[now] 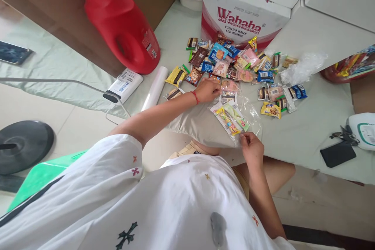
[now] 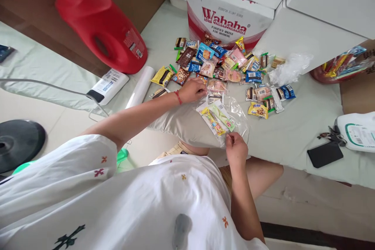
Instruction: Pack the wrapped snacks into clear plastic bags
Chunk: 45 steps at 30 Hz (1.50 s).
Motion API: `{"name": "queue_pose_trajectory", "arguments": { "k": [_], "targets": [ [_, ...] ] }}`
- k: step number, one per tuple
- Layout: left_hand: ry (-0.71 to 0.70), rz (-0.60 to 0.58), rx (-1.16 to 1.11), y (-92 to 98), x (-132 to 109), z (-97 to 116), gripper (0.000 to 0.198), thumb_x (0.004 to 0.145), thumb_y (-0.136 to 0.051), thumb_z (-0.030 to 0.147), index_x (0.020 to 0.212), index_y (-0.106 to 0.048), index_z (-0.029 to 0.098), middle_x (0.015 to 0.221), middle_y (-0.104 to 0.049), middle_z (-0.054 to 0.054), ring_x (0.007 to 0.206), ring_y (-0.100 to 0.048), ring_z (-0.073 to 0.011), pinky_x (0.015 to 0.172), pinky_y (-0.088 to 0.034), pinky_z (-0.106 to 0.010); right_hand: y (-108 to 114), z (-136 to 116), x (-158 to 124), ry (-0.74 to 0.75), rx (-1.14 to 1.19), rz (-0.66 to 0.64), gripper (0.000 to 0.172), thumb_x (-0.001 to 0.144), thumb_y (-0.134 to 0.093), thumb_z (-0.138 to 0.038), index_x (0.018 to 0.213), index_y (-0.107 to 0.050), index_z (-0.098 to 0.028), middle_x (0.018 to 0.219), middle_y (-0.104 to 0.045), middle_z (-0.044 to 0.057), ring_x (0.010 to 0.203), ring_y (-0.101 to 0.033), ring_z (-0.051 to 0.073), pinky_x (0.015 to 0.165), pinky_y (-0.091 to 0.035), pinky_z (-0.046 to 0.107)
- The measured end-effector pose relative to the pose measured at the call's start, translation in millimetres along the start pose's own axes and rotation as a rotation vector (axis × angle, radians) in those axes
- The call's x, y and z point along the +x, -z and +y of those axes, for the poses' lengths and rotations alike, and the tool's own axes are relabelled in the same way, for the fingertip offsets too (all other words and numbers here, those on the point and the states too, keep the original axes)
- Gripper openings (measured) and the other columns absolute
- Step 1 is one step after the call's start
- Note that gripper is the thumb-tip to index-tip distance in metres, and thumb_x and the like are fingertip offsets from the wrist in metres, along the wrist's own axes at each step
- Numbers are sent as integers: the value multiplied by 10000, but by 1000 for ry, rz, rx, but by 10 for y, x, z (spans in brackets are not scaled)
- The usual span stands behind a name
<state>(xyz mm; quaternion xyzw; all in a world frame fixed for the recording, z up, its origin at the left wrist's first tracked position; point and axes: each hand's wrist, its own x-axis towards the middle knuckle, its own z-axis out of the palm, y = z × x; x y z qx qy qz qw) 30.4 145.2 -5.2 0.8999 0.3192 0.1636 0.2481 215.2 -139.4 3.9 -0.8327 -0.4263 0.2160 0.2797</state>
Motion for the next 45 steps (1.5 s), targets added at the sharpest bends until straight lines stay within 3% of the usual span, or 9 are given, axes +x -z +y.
{"name": "queue_pose_trajectory", "arguments": {
  "k": [5,8,14,22,26,31,36,39,45],
  "targets": [
    [16,95,45,44,6,118,289,952,-533,373,901,-748,186,985,-706,-119,1066,-580,-310,931,-395,-477,238,-19,186,59,-72,81,410,927,-541,-552,936,-740,-195,854,-719,71,674,-576,189,721,-452,325],
    [-97,174,10,148,-36,275,346,1003,-462,400,1062,-745,210,1127,-704,-125,1138,-566,-302,974,-389,-478,363,-26,439,107,-118,187,397,927,-523,-513,950,-749,-188,878,-701,76,691,-564,192,750,-459,338],
    [-465,-33,-27,204,-153,530,306,986,-518,414,1154,-734,279,1194,-728,-88,1304,-539,-318,1118,-281,-532,238,-100,704,250,-174,-87,430,917,-574,-516,1162,-751,-210,1138,-703,110,829,-631,219,780,-484,356],
    [-366,-105,60,142,-199,361,258,943,-576,395,1020,-770,244,1016,-730,-98,1237,-550,-334,1146,-190,-593,87,-337,714,324,-248,-167,292,935,-582,-413,1083,-746,-223,970,-728,70,818,-636,221,722,-441,329],
    [-362,-106,13,153,-187,355,204,948,-563,320,878,-728,223,973,-724,-83,1176,-578,-307,1093,-268,-545,50,-383,755,341,-223,-209,318,931,-590,-406,1135,-755,-225,1007,-724,74,752,-612,199,713,-445,333],
    [-404,-90,-48,90,-136,423,241,1013,-458,317,922,-662,228,1113,-724,-96,1257,-564,-290,1062,-305,-499,43,-403,761,360,-41,-287,345,942,-570,-425,1122,-775,-214,1025,-726,76,763,-624,184,762,-486,330],
    [-317,-163,-5,-104,-81,459,273,1023,-380,280,964,-640,223,1032,-725,-106,1073,-624,-271,1009,-334,-477,112,-381,654,259,113,-275,493,966,-532,-594,1144,-768,-199,1028,-745,76,747,-607,174,731,-497,313],
    [-275,-156,20,-196,-86,466,254,1011,-403,268,961,-646,210,1006,-721,-115,1046,-617,-285,967,-347,-463,127,-292,590,207,90,-316,427,896,-622,-558,1073,-776,-201,955,-744,59,671,-562,159,696,-486,309],
    [-223,-167,8,-243,-126,480,282,1025,-414,283,969,-679,205,1017,-717,-108,1061,-597,-276,976,-346,-456,156,-95,755,179,-117,-77,343,909,-521,-425,978,-761,-189,940,-733,90,787,-603,220,816,-478,377]
  ]
}}
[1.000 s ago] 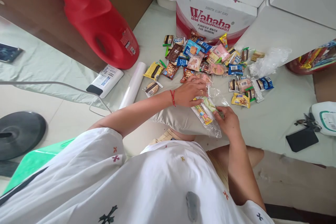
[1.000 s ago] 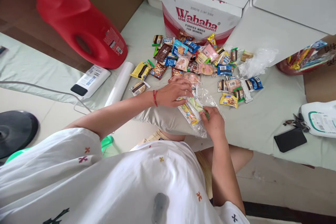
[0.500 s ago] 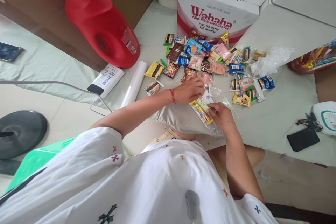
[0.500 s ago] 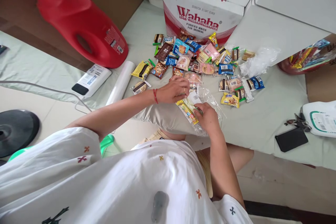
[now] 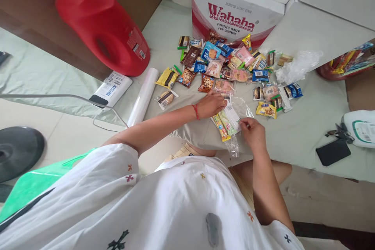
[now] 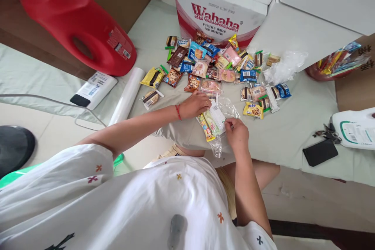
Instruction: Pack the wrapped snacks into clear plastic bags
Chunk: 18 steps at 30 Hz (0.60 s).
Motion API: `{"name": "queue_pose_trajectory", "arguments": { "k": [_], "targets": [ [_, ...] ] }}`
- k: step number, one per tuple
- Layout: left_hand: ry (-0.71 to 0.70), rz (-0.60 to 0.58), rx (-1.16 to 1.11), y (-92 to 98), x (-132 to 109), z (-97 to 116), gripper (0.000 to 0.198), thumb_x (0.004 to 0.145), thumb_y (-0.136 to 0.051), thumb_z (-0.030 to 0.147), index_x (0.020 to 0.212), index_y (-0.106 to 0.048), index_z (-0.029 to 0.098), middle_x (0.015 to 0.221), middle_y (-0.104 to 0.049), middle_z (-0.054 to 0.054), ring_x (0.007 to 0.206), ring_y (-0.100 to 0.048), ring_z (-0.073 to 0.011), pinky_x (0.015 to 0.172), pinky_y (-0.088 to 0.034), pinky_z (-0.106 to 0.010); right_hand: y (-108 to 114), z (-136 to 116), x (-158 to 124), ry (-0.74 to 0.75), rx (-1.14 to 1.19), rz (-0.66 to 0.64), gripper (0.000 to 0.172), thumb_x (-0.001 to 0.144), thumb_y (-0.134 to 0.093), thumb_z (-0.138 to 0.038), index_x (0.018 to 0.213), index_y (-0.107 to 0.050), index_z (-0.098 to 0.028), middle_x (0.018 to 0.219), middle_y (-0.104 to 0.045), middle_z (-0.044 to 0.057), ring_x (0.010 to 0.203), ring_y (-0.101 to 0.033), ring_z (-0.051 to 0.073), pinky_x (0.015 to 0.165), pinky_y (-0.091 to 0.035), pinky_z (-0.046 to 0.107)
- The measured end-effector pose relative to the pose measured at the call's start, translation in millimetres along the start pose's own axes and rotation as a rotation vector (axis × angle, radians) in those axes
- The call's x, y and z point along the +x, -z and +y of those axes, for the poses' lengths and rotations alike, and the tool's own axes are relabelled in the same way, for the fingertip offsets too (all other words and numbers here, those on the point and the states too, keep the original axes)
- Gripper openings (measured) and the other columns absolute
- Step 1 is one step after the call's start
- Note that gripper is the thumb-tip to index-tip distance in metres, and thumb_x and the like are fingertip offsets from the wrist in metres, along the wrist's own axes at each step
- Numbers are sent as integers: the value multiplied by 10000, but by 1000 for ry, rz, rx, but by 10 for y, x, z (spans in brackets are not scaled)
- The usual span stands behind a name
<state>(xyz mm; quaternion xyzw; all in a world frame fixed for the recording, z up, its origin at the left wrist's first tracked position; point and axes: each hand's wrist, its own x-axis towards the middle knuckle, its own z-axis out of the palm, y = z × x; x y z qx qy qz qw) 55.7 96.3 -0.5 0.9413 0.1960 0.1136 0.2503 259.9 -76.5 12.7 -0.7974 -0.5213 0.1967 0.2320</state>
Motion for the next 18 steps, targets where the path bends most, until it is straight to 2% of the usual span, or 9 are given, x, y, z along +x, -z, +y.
{"name": "queue_pose_trajectory", "arguments": {
  "k": [2,4,6,10,12,15,18],
  "targets": [
    [18,26,-9,-1,-13,13,284,1019,-436,287,970,-703,206,1022,-712,-110,1088,-587,-279,984,-354,-461,7,48,169,47,-126,143,413,941,-487,-441,1084,-754,-160,1012,-723,135,953,-601,278,928,-453,435],
    [44,88,-4,-2,-23,31,263,994,-484,285,943,-730,208,1081,-701,-119,1156,-563,-294,996,-363,-472,-6,68,376,82,-228,209,486,943,-505,-473,1208,-719,-126,1118,-701,185,1094,-555,330,1009,-407,496],
    [80,156,17,-2,-25,50,220,950,-553,282,891,-752,207,1177,-671,-130,1241,-519,-323,1013,-367,-497,-26,60,581,65,-276,166,503,894,-589,-487,1215,-710,-119,1120,-693,194,1113,-532,351,1014,-394,520],
    [156,179,43,-5,5,90,163,883,-628,250,814,-764,193,1215,-640,-135,1304,-477,-356,1027,-363,-532,17,-34,807,48,-154,10,229,845,-622,-370,898,-715,-168,803,-658,90,889,-571,271,896,-453,427],
    [191,171,38,-8,24,109,151,870,-641,239,796,-762,187,1195,-643,-133,1297,-479,-354,1025,-362,-530,86,-127,770,116,-36,18,201,863,-598,-359,852,-683,-176,866,-659,87,773,-569,210,813,-475,368],
    [244,182,23,-17,35,130,131,852,-664,234,773,-755,182,1201,-637,-129,1282,-478,-350,1020,-361,-526,149,-326,533,277,58,-13,243,922,-566,-406,928,-675,-189,1243,-653,137,684,-561,144,711,-490,320],
    [309,219,26,-35,17,139,92,832,-696,260,792,-736,188,1208,-631,-127,1269,-470,-364,1012,-364,-533,65,-543,204,449,-29,-152,247,992,-470,-349,992,-681,-220,1491,-581,107,796,-643,166,720,-511,314]
  ]
}}
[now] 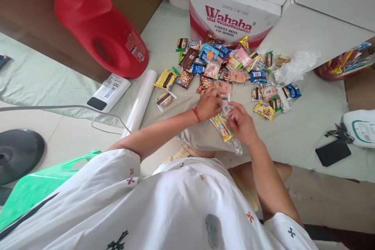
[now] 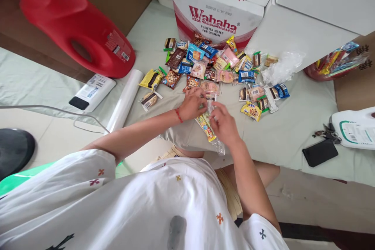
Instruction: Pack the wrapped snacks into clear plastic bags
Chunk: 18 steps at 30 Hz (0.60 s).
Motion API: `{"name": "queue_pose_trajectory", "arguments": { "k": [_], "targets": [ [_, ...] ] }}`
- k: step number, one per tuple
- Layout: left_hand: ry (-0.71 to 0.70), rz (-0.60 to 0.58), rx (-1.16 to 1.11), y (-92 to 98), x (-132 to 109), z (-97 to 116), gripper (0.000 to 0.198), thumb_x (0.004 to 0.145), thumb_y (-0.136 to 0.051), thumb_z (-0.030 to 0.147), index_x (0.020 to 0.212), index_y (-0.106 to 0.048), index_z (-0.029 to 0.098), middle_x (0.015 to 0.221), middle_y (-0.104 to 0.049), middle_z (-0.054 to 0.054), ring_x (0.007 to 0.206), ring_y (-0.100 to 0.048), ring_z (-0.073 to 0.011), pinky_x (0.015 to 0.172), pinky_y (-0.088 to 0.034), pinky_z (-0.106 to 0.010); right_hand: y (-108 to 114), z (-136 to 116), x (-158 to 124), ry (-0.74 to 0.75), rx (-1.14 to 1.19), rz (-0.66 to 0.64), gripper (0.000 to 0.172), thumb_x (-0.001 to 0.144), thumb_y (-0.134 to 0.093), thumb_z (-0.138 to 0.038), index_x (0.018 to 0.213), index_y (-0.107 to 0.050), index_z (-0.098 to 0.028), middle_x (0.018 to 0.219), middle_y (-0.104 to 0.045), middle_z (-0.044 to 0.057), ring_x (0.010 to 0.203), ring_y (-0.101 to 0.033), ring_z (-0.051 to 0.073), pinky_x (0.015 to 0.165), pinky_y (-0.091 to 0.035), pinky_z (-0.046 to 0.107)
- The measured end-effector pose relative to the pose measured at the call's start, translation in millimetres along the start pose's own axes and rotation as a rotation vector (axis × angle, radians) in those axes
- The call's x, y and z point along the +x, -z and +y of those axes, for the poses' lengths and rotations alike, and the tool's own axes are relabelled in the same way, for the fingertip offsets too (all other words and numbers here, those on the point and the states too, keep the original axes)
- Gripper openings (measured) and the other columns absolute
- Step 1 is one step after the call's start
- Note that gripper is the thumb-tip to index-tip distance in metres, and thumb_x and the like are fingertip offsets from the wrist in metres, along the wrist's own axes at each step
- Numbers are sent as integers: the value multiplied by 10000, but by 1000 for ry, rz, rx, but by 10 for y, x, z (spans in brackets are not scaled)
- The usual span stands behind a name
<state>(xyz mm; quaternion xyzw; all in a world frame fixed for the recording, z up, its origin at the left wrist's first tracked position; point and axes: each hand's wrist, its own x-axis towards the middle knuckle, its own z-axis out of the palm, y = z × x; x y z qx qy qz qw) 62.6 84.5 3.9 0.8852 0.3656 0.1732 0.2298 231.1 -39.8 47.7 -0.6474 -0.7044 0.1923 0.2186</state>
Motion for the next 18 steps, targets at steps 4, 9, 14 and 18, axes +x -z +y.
{"name": "queue_pose_trajectory", "arguments": {
  "k": [4,9,14,18],
  "targets": [
    [129,87,55,-33,-62,-25,298,761,-797,385,967,-707,189,1235,-615,-164,1240,-465,-407,979,-395,-540,-267,-267,-162,72,-277,-141,326,1034,-382,-256,1102,-700,-232,1578,-551,58,916,-701,220,691,-510,325],
    [184,28,-20,-16,-78,-264,340,849,-717,508,922,-701,176,1162,-659,-161,1175,-542,-375,968,-450,-524,-411,-335,-209,122,-416,-174,363,1038,-367,-202,1183,-696,-257,1636,-477,35,880,-706,234,672,-506,363],
    [196,62,-339,215,-18,-619,309,980,-482,354,845,-693,172,908,-718,-76,893,-652,-215,921,-517,-404,-421,-357,-219,136,-423,-183,358,1052,-368,-212,1234,-672,-266,1624,-495,42,925,-715,233,689,-510,362],
    [276,494,-229,397,-204,-420,378,1061,-361,379,1073,-687,187,1104,-729,-128,1084,-659,-253,1001,-498,-452,-433,-317,-205,162,-500,-187,396,1045,-348,-198,1279,-663,-244,1622,-495,75,887,-719,238,650,-496,371]
  ]
}}
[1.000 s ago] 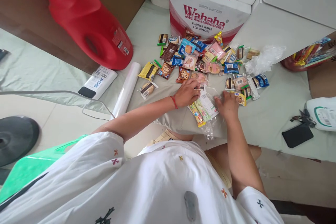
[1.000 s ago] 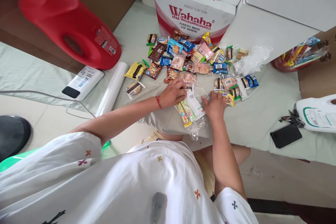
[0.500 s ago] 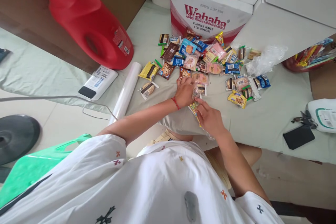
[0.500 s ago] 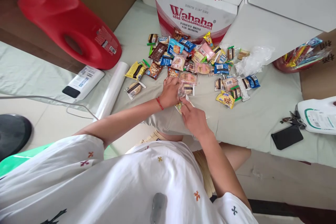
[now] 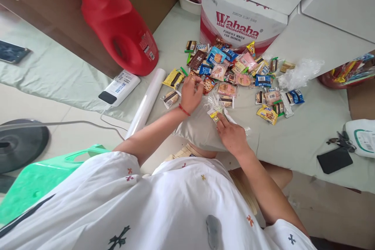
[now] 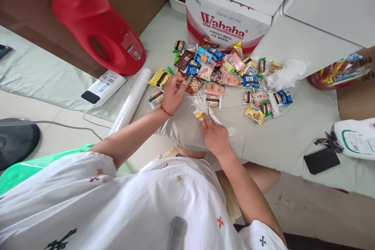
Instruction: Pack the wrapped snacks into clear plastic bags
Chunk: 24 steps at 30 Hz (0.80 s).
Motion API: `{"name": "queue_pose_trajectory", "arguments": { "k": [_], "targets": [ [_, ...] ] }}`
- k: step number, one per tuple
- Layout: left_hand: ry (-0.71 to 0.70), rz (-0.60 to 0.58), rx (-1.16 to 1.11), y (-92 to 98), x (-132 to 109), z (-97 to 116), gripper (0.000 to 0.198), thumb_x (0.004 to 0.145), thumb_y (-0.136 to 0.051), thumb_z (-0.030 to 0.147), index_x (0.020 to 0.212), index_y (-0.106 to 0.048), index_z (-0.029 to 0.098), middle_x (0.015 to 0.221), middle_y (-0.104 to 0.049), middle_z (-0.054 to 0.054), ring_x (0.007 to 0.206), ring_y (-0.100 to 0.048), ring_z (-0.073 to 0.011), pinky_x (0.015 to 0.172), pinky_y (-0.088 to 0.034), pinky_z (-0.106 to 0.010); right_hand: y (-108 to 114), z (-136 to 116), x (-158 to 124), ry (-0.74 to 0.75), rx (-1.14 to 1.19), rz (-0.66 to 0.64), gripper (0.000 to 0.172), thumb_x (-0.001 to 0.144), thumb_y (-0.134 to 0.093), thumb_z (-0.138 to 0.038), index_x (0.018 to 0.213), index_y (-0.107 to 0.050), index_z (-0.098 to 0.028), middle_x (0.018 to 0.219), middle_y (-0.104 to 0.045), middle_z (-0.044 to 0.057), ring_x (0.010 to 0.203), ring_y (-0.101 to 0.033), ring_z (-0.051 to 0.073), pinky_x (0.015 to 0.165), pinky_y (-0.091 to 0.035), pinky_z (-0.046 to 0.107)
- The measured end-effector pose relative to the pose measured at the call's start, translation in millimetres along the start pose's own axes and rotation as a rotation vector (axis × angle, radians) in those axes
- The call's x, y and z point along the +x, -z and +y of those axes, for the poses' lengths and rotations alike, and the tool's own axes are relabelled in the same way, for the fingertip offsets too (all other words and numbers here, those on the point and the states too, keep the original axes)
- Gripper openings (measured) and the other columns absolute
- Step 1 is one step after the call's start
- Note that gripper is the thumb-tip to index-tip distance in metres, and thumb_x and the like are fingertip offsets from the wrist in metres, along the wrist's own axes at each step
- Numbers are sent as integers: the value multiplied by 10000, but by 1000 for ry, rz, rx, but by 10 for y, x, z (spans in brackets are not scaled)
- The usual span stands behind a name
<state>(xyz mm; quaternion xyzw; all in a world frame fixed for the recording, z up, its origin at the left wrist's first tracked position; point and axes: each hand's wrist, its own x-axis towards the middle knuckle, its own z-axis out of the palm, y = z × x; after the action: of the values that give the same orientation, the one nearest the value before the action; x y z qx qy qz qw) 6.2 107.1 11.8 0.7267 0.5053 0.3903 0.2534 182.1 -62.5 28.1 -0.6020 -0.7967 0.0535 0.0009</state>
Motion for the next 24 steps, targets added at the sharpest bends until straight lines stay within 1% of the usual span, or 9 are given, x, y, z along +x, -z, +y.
{"name": "queue_pose_trajectory", "arguments": {
  "k": [1,4,6,8,10,14,18,21,24],
  "targets": [
    [-116,-16,2,22,-96,83,395,1072,-349,396,1148,-683,199,1187,-724,-133,1185,-638,-257,1069,-467,-465,-1,11,7,5,2,-2,394,1046,-352,-205,1287,-661,-244,1614,-505,84,886,-718,237,650,-495,369],
    [-439,-383,-7,-30,-417,260,440,1080,-335,407,1330,-656,240,1381,-690,-114,1376,-568,-233,1187,-388,-453,27,46,12,18,15,-10,386,1050,-378,-223,1330,-644,-235,1509,-610,118,928,-710,246,700,-507,363],
    [-441,-561,43,-126,-589,281,487,1086,-308,405,1445,-595,243,1517,-607,-113,1453,-515,-228,1214,-362,-459,62,63,-39,20,-5,-5,383,1051,-392,-225,1347,-637,-213,1459,-648,130,988,-696,266,766,-521,381],
    [-366,-623,114,-220,-700,258,537,1093,-274,423,1532,-519,234,1626,-491,-120,1513,-452,-238,1243,-320,-493,81,66,-173,15,-33,14,402,1045,-400,-208,1380,-621,-199,1514,-605,126,1061,-672,293,848,-526,427],
    [-318,-628,167,-289,-763,248,571,1096,-256,462,1566,-481,229,1674,-416,-124,1543,-412,-252,1267,-270,-532,56,40,-401,-5,-46,28,466,1028,-403,-178,1464,-568,-201,1610,-501,123,1103,-650,320,889,-524,479],
    [-242,-543,212,-388,-851,344,605,1062,-365,575,1515,-539,215,1662,-430,-143,1521,-442,-284,1279,-231,-562,-121,-81,-1008,-84,24,-12,592,995,-417,-141,1579,-459,-235,1682,-382,120,1044,-667,324,850,-552,508],
    [-199,-443,245,-498,-936,422,660,977,-535,659,1469,-573,220,1645,-446,-176,1505,-452,-330,1270,-208,-596,-207,-50,-1452,-121,329,-46,437,1013,-465,-226,1416,-627,-274,1596,-522,86,1139,-685,296,922,-589,463],
    [-215,-434,242,-555,-958,393,674,958,-570,672,1479,-566,244,1649,-442,-171,1497,-461,-335,1267,-207,-593,-129,243,-1517,-304,525,175,306,1037,-464,-307,1216,-710,-271,1348,-705,92,1144,-694,250,967,-586,423],
    [-218,-442,251,-580,-949,356,679,952,-581,676,1484,-571,253,1654,-434,-168,1503,-453,-332,1271,-193,-585,-74,639,-1382,-550,487,475,367,1001,-529,-410,1272,-665,-205,1271,-702,159,1086,-676,265,919,-581,447]
  ]
}}
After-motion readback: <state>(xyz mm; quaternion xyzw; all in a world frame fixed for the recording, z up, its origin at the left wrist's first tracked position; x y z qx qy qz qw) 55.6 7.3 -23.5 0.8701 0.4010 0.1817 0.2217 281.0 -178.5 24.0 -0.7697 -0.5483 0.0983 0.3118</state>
